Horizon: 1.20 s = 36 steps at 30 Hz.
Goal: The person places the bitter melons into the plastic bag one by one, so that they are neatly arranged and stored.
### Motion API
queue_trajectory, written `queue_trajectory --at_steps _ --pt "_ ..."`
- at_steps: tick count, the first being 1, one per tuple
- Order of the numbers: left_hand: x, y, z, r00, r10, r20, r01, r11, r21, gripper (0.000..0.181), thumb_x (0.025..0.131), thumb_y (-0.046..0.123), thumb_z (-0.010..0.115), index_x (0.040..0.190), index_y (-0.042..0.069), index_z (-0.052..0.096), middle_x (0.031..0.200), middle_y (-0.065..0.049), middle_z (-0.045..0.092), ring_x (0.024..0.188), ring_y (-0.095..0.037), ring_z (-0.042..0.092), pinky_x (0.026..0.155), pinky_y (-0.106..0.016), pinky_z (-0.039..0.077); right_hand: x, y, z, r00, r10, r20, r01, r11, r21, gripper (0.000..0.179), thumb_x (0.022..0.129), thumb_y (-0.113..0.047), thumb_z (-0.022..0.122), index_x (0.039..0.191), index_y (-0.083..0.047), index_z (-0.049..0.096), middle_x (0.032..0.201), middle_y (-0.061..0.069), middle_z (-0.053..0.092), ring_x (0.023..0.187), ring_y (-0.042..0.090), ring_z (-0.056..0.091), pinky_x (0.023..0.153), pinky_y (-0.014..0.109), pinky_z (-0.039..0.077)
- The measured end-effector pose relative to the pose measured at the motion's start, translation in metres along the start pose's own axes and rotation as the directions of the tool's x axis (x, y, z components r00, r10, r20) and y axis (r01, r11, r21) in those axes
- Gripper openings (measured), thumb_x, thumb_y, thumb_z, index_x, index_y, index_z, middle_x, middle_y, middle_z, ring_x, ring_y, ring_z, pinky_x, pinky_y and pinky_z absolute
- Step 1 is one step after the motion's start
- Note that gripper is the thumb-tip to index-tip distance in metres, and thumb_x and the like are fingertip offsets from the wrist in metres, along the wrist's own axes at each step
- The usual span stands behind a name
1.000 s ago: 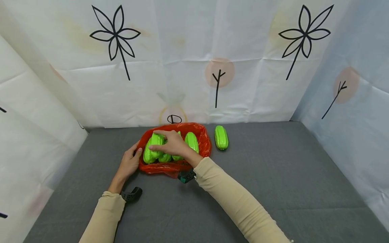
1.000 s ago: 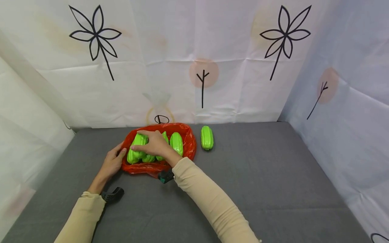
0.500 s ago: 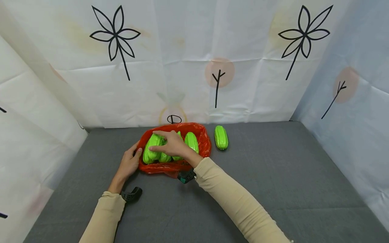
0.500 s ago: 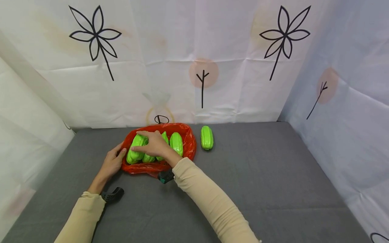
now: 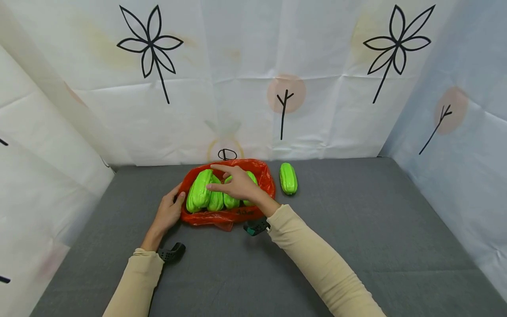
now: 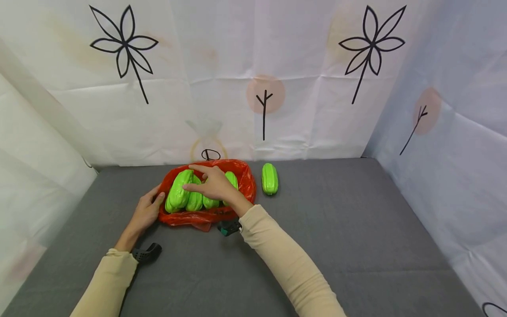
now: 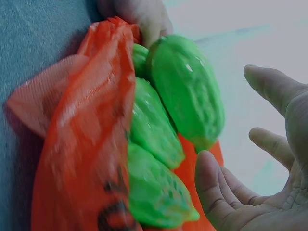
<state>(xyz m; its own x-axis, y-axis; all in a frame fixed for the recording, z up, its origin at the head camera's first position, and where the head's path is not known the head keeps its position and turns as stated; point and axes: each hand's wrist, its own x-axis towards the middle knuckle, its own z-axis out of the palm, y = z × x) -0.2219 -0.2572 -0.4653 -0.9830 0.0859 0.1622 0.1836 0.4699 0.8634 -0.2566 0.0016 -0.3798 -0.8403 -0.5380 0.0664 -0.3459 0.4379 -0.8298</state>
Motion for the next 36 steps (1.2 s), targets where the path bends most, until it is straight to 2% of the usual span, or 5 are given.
queue_trajectory --at_steps 7,14,25,33,36 --pt "0.001 0.002 0.000 1.000 -0.003 -0.001 0.003 1.000 -0.002 0.050 0.110 0.008 0.041 0.156 -0.006 0.030 0.157 -0.029 0.034 0.146 -0.042 0.029 0.117 -0.058 0.023 -0.011 0.008 -0.020 1.000 -0.010 -0.010 0.010 1.000 0.028 0.069 0.094 -0.042 0.073 0.155 -0.024 0.046 0.146 0.016 0.050 0.126 0.032 0.054 0.091 0.044 0.052" --pt "0.000 -0.002 0.000 1.000 0.024 -0.002 -0.024 1.000 -0.006 0.051 0.111 0.016 0.042 0.157 -0.003 0.032 0.157 -0.027 0.036 0.146 -0.041 0.030 0.117 -0.057 0.024 -0.028 0.017 -0.039 0.998 0.007 -0.059 -0.003 0.998 0.063 0.065 0.095 -0.040 0.072 0.154 -0.027 0.047 0.135 0.020 0.055 0.110 0.030 0.060 0.085 0.043 0.053" --pt "0.001 -0.004 0.000 1.000 0.008 0.002 -0.008 1.000 -0.004 0.051 0.111 0.014 0.042 0.158 -0.001 0.031 0.157 -0.026 0.036 0.146 -0.040 0.031 0.117 -0.057 0.025 -0.058 0.041 -0.061 0.988 0.057 -0.144 -0.038 0.990 0.133 0.062 0.095 -0.033 0.073 0.153 -0.026 0.049 0.136 0.023 0.053 0.108 0.033 0.057 0.081 0.046 0.051" --pt "-0.011 0.034 -0.002 1.000 -0.013 0.019 0.014 1.000 -0.025 0.049 0.109 0.004 0.041 0.155 -0.010 0.029 0.155 -0.034 0.034 0.144 -0.047 0.029 0.115 -0.061 0.024 -0.071 0.057 -0.072 0.979 0.076 -0.189 -0.043 0.984 0.174 0.062 0.096 -0.031 0.073 0.153 -0.024 0.049 0.138 0.024 0.051 0.110 0.036 0.057 0.084 0.048 0.052" --pt "-0.011 0.038 -0.003 1.000 -0.012 0.024 0.013 1.000 -0.021 0.049 0.110 0.006 0.040 0.155 -0.010 0.028 0.155 -0.034 0.033 0.144 -0.048 0.029 0.115 -0.062 0.024 -0.073 0.059 -0.078 0.974 0.093 -0.206 -0.057 0.983 0.177 0.064 0.096 -0.031 0.073 0.154 -0.026 0.047 0.138 0.024 0.051 0.111 0.039 0.056 0.084 0.052 0.051"
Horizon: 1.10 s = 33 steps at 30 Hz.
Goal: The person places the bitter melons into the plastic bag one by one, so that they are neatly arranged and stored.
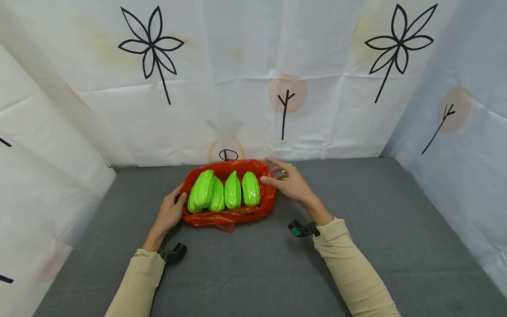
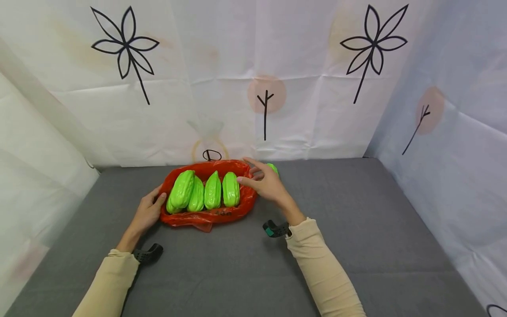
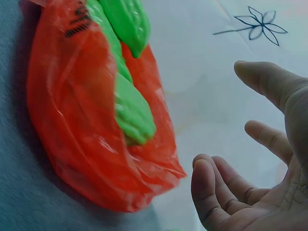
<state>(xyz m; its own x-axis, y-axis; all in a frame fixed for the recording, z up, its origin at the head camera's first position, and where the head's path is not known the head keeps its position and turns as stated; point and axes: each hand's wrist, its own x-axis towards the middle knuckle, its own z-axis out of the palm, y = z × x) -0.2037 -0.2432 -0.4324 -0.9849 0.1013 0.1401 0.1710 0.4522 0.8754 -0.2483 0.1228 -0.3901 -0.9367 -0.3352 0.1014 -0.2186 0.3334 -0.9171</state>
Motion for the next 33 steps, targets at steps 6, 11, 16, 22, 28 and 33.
queue_trajectory --at_steps 6,11,16,22,28,33 --pt "0.002 -0.006 -0.001 1.000 -0.010 -0.002 0.010 1.000 0.005 0.050 0.110 0.006 0.041 0.155 -0.010 0.029 0.156 -0.033 0.033 0.145 -0.047 0.028 0.115 -0.061 0.024 -0.001 0.003 -0.018 0.999 0.002 -0.041 -0.003 1.000 -0.020 0.066 0.097 -0.028 0.072 0.156 -0.026 0.044 0.138 0.022 0.051 0.118 0.040 0.053 0.093 0.055 0.049" --pt "0.010 -0.034 0.000 1.000 0.005 -0.014 -0.005 1.000 0.020 0.051 0.111 0.015 0.042 0.158 -0.002 0.030 0.157 -0.027 0.035 0.146 -0.041 0.030 0.116 -0.058 0.025 -0.003 0.010 -0.035 0.995 0.025 -0.095 -0.029 0.999 -0.035 0.067 0.096 -0.031 0.073 0.156 -0.026 0.044 0.141 0.020 0.050 0.126 0.040 0.048 0.096 0.057 0.045" --pt "0.010 -0.041 0.001 1.000 0.011 -0.016 -0.011 1.000 0.014 0.052 0.111 0.017 0.043 0.158 0.000 0.030 0.157 -0.026 0.036 0.146 -0.040 0.031 0.116 -0.058 0.025 -0.004 0.024 -0.046 0.989 0.080 -0.125 -0.088 0.994 -0.060 0.068 0.097 -0.033 0.072 0.157 -0.027 0.041 0.150 0.022 0.043 0.135 0.043 0.041 0.101 0.062 0.042" --pt "0.011 -0.041 0.002 1.000 0.002 -0.012 -0.002 1.000 0.016 0.052 0.111 0.017 0.042 0.158 -0.001 0.030 0.157 -0.026 0.035 0.146 -0.040 0.030 0.117 -0.058 0.025 -0.003 0.043 -0.050 0.986 0.142 -0.089 -0.149 0.985 -0.086 0.072 0.098 -0.037 0.069 0.161 -0.026 0.034 0.156 0.025 0.035 0.138 0.046 0.037 0.105 0.064 0.038" --pt "0.014 -0.046 0.001 1.000 0.003 -0.018 -0.003 1.000 0.010 0.051 0.111 0.013 0.041 0.158 -0.003 0.029 0.158 -0.028 0.034 0.146 -0.041 0.029 0.117 -0.058 0.024 -0.001 0.061 -0.047 0.984 0.170 -0.050 -0.175 0.977 -0.122 0.075 0.099 -0.038 0.068 0.162 -0.026 0.029 0.153 0.027 0.038 0.133 0.046 0.042 0.100 0.061 0.043" --pt "0.013 -0.044 0.001 1.000 -0.003 -0.013 0.003 1.000 0.013 0.051 0.111 0.014 0.041 0.158 -0.002 0.029 0.158 -0.027 0.033 0.147 -0.041 0.029 0.117 -0.058 0.024 0.001 0.066 -0.044 0.986 0.163 -0.040 -0.167 0.977 -0.135 0.073 0.099 -0.035 0.068 0.162 -0.024 0.032 0.148 0.027 0.042 0.127 0.044 0.047 0.094 0.055 0.046"
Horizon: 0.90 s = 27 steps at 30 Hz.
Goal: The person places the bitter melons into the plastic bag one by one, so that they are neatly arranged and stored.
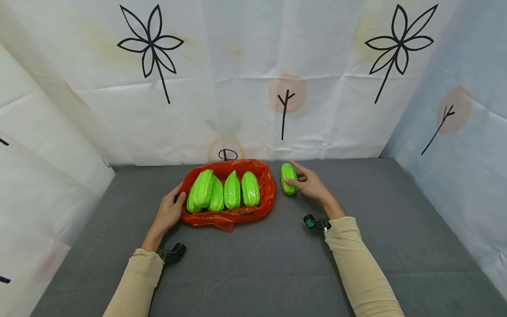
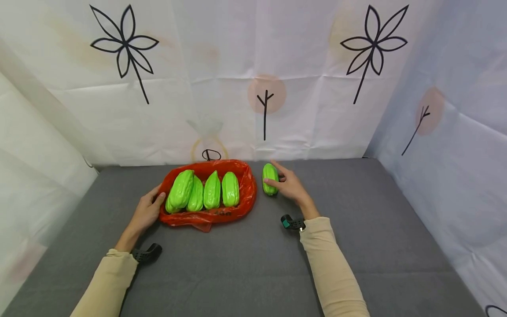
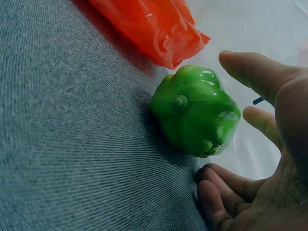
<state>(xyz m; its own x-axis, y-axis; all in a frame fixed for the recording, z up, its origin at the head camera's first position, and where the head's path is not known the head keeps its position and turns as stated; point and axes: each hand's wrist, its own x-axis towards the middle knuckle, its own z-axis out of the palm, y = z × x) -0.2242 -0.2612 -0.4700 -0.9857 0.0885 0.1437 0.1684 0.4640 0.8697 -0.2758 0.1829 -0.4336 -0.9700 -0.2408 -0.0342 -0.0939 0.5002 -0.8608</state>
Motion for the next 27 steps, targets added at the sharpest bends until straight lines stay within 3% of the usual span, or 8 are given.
queue_trajectory --at_steps 8,15,23,27 --pt "-0.001 0.005 0.000 1.000 -0.003 -0.004 0.003 1.000 0.002 0.052 0.111 0.015 0.042 0.158 -0.002 0.030 0.157 -0.027 0.035 0.146 -0.040 0.030 0.117 -0.058 0.024 0.000 0.000 0.002 1.000 0.000 -0.008 -0.001 1.000 -0.018 0.065 0.100 -0.031 0.067 0.158 -0.018 0.041 0.142 0.027 0.048 0.120 0.042 0.052 0.083 0.045 0.049" --pt "-0.001 0.004 0.000 1.000 0.002 -0.002 -0.002 1.000 -0.005 0.052 0.111 0.016 0.042 0.158 -0.002 0.030 0.157 -0.027 0.035 0.146 -0.040 0.030 0.117 -0.057 0.025 -0.001 -0.002 0.001 0.999 0.004 -0.035 0.000 0.995 0.103 0.061 0.100 -0.020 0.068 0.156 -0.018 0.044 0.145 0.028 0.048 0.123 0.041 0.054 0.083 0.043 0.054" --pt "-0.001 0.003 0.000 1.000 -0.010 -0.004 0.010 1.000 0.007 0.051 0.111 0.014 0.041 0.158 -0.002 0.029 0.158 -0.027 0.034 0.147 -0.041 0.029 0.117 -0.058 0.024 -0.007 -0.016 -0.002 0.999 -0.019 -0.035 0.025 0.981 0.192 0.062 0.101 -0.022 0.067 0.157 -0.018 0.042 0.144 0.029 0.049 0.120 0.041 0.056 0.092 0.055 0.051" --pt "-0.005 0.020 -0.001 1.000 -0.022 0.000 0.022 1.000 0.000 0.050 0.110 0.009 0.041 0.156 -0.007 0.029 0.157 -0.031 0.033 0.146 -0.044 0.028 0.117 -0.059 0.023 -0.009 -0.024 -0.003 0.999 -0.028 -0.035 0.036 0.970 0.239 0.062 0.100 -0.022 0.067 0.157 -0.018 0.042 0.141 0.028 0.053 0.116 0.040 0.060 0.096 0.060 0.049"
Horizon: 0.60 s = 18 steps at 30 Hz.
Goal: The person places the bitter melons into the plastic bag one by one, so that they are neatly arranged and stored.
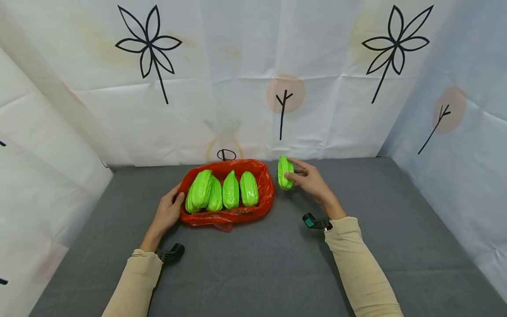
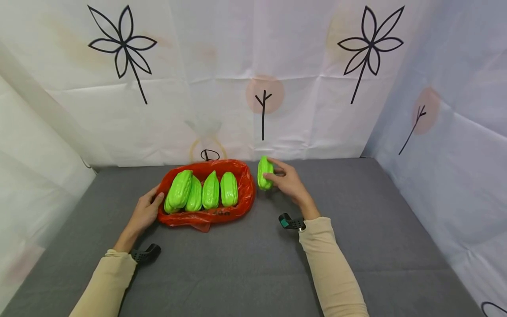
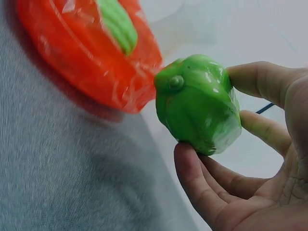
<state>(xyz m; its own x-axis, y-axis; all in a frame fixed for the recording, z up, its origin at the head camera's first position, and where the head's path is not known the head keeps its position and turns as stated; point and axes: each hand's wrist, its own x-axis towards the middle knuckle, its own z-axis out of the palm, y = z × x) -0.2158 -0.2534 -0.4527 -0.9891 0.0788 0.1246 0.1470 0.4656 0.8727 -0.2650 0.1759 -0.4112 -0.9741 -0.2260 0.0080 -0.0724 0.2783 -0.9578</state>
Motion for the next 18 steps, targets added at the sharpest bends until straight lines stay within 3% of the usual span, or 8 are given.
queue_trajectory --at_steps 3,7,14,18 --pt "-0.006 0.017 -0.001 1.000 -0.004 0.007 0.004 1.000 -0.007 0.050 0.110 0.006 0.041 0.155 -0.011 0.029 0.155 -0.034 0.033 0.145 -0.047 0.028 0.116 -0.061 0.023 -0.002 -0.006 0.002 1.000 0.000 0.009 0.000 0.999 0.034 0.062 0.100 -0.022 0.068 0.157 -0.019 0.042 0.140 0.028 0.054 0.114 0.040 0.062 0.097 0.060 0.048" --pt "-0.009 0.025 -0.001 1.000 0.000 0.010 0.000 1.000 -0.003 0.050 0.110 0.007 0.040 0.155 -0.011 0.028 0.155 -0.035 0.033 0.144 -0.048 0.029 0.115 -0.062 0.024 -0.005 -0.016 0.007 0.999 -0.019 0.028 0.018 0.998 0.055 0.062 0.101 -0.020 0.067 0.157 -0.018 0.042 0.143 0.028 0.051 0.116 0.040 0.061 0.097 0.062 0.047" --pt "0.003 -0.016 0.000 1.000 0.024 -0.003 -0.024 1.000 0.019 0.053 0.111 0.018 0.042 0.158 -0.002 0.029 0.157 -0.027 0.035 0.146 -0.042 0.030 0.116 -0.059 0.026 -0.011 -0.029 0.020 0.992 -0.100 0.079 0.097 0.994 0.042 0.060 0.101 -0.017 0.066 0.157 -0.015 0.042 0.141 0.027 0.054 0.117 0.038 0.062 0.092 0.056 0.053" --pt "0.002 -0.015 0.000 1.000 0.026 -0.001 -0.026 0.999 0.019 0.053 0.111 0.018 0.043 0.159 -0.001 0.029 0.158 -0.027 0.034 0.146 -0.041 0.030 0.116 -0.059 0.025 -0.012 -0.036 0.033 0.983 -0.141 0.118 0.138 0.990 0.031 0.060 0.101 -0.018 0.066 0.156 -0.015 0.043 0.139 0.025 0.056 0.115 0.036 0.063 0.089 0.053 0.054"
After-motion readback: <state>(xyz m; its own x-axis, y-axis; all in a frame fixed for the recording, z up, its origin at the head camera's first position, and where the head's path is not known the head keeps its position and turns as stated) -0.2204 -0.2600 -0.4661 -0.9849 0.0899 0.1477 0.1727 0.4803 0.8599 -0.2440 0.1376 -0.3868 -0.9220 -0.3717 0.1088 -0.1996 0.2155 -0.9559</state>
